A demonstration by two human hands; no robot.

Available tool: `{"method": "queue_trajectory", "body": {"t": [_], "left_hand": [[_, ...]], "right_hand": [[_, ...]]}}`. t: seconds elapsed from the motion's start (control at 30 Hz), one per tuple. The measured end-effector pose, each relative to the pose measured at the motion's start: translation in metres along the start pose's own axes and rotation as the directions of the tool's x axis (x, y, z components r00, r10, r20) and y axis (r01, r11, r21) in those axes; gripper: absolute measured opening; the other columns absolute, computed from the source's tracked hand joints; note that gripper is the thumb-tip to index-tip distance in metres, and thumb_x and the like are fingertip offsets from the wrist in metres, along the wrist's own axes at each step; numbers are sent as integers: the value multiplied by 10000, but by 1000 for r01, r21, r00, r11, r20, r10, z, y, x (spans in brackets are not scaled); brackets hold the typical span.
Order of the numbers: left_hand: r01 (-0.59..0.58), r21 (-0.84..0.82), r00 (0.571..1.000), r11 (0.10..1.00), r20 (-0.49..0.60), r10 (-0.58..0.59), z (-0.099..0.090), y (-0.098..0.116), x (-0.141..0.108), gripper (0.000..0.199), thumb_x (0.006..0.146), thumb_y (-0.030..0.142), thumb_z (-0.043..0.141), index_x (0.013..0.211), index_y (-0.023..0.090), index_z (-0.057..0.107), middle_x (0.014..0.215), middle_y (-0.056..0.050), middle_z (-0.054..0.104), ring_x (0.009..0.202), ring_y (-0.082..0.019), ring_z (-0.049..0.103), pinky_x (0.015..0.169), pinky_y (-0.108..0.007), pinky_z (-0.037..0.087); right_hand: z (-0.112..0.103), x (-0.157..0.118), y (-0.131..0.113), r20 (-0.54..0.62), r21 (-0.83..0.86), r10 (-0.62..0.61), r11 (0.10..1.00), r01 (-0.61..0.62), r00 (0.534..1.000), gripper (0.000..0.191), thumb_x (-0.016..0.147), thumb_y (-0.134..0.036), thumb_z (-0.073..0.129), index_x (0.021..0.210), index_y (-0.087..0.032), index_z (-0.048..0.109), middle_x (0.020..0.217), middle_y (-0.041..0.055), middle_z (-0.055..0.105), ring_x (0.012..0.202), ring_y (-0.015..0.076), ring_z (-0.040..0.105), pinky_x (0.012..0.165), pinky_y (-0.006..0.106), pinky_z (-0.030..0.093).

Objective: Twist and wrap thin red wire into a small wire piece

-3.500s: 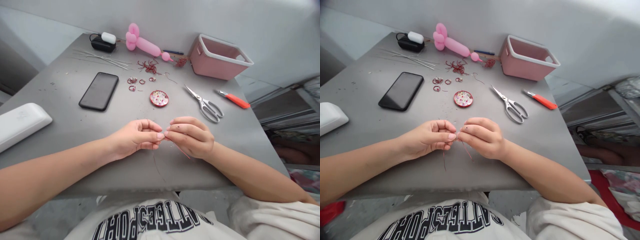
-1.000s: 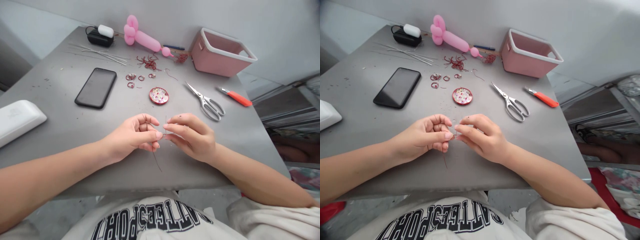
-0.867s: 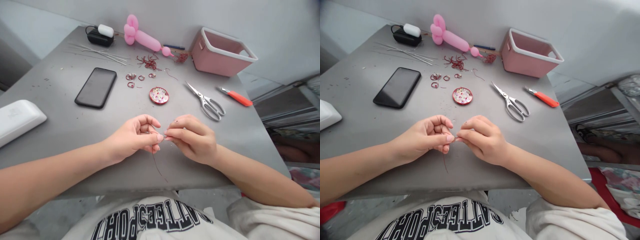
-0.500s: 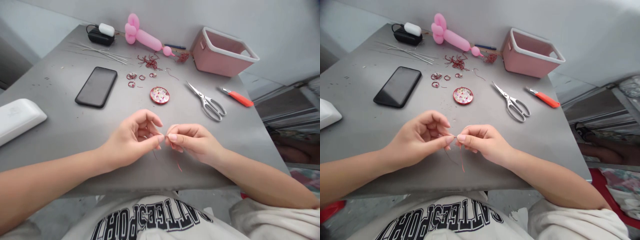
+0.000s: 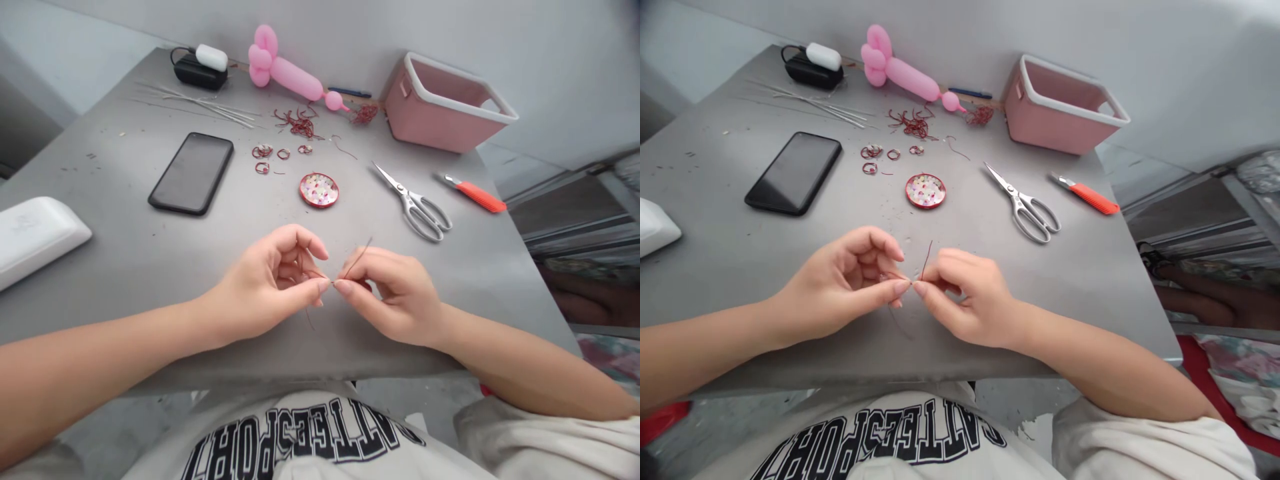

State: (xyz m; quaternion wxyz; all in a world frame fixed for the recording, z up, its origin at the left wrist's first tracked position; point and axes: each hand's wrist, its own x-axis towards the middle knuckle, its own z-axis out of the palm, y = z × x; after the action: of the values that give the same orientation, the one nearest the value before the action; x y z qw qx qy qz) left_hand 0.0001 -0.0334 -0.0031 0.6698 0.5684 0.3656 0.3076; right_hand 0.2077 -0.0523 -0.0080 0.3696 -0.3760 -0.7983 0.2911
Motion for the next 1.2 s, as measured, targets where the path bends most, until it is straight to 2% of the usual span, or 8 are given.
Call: {"method": "queue_trajectory", "body": {"t": [0.17,0.27,0.37,0.57,0.73,0.83,0.93,1.2], "left_hand": [[-284,423,946,860,-22,323,2,-1,-8,102,826,153,670,861,243,637,812,7,688,713,-141,665,732,-274,565],[-192,293,972,937,-73,222,0,3,-7,141,820,196,712,910,236,610,791,17,683,702,-144,691,703,-261,574],[34,-27,993,999,-110,-37,-4,7,-2,255,790,246,776,935,217,568,744,42,661,644,-131,708,624,-222,573],[303,-250,953,920,59,-298,-6,6,6,329,758,241,813,968,201,562,712,55,661,611,-104,696,572,-182,554],[51,-41,999,998,14,-50,-1,3,-3,221,805,201,746,923,214,560,738,31,676,640,-125,703,625,-226,583],[-175,212,982,961,-35,186,1,3,-8,154,800,164,727,878,223,608,782,22,668,715,-131,702,705,-240,602],[-142,170,986,975,-61,155,0,5,-7,159,799,164,728,887,223,610,776,31,671,681,-124,707,671,-229,606],[274,-366,953,889,-21,-302,-10,10,6,309,749,183,810,943,190,569,670,67,678,564,-73,686,556,-139,564]], "right_hand": [[0,5,-5,486,539,584,386,-749,651,331,798,-421,695,655,-168,536,550,-32,502,457,61,396,407,190,272],[-2,6,1,330,530,517,591,-608,790,291,852,-415,680,724,-165,604,635,-5,582,511,73,479,440,200,370],[-3,4,8,-86,198,110,976,-91,990,169,831,-328,746,888,-195,660,803,21,644,648,104,558,575,253,496],[-1,2,9,-97,-331,-369,888,320,924,124,881,-121,642,956,-220,651,813,32,632,747,151,598,663,299,534],[0,1,0,6,111,26,993,-27,1000,145,874,-169,610,730,-178,621,666,6,564,617,117,516,577,275,461],[-1,3,-2,360,544,447,613,-573,819,250,829,-259,645,609,-161,575,562,-20,503,494,81,430,451,225,367],[-2,6,0,536,651,475,294,-700,698,251,802,-320,705,640,-144,630,544,-15,536,448,65,442,393,186,338],[0,1,4,64,494,259,831,-256,964,202,929,-273,627,1111,-190,658,957,56,644,829,131,671,605,231,595]]}}
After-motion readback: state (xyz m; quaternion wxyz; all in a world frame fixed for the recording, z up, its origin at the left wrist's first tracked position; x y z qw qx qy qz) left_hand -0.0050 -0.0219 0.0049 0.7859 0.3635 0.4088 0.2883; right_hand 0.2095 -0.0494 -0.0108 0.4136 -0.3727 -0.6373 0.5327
